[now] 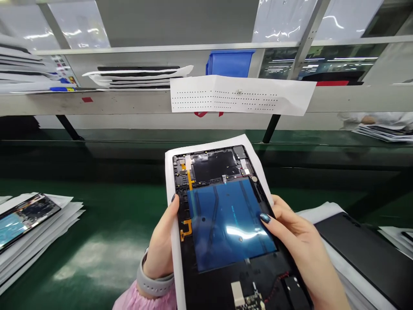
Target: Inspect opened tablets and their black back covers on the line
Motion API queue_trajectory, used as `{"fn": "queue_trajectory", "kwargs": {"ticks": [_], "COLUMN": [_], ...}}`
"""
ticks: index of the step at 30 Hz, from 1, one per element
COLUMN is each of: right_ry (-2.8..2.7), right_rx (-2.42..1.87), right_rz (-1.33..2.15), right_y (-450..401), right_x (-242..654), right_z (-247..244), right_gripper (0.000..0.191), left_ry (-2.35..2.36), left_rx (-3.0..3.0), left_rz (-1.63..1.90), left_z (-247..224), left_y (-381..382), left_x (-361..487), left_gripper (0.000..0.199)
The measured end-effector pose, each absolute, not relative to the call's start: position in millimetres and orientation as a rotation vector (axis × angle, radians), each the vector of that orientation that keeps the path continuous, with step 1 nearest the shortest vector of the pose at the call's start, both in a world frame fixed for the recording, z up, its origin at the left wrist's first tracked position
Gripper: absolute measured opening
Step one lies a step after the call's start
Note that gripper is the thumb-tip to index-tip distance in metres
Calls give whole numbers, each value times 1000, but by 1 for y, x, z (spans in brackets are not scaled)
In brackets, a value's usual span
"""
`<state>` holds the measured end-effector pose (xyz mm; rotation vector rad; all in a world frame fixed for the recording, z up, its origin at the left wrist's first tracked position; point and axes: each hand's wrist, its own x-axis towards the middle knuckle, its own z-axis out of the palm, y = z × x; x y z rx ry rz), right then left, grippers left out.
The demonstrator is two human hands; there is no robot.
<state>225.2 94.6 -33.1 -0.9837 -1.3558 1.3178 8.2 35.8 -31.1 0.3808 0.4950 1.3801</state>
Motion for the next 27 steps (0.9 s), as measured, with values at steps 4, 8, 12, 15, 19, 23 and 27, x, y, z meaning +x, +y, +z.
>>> {"fn": "queue_trajectory", "kwargs": {"ticks": [4,8,12,15,19,23,27], "right_ry": [-1227,-1082,-988,-919,-958,-1031,-1015], "right_rx": [-1043,-1014,-1012,-1035,-1059,-1028,-1076], "right_rz": [1400,1555,1777,1788,1779,1729,1679], "right_y": [93,97,98,96,93,90,83], "right_x": [229,234,237,238,239,241,242], "right_z": [-30,-21,-15,-18,-22,-23,-18], "right_gripper": [44,86,72,65,62,59,57], "left_ry": [424,497,535,538,489,419,370], "left_rx": [476,466,492,494,481,474,504], "left_rz": [1335,1268,1233,1232,1251,1256,1228], "left_z": [-33,-30,-30,-31,-32,-31,-31], "left_y": [38,36,34,34,33,31,30], "left_x": [9,11,10,9,8,8,8], "left_gripper": [44,48,51,48,38,35,35]}}
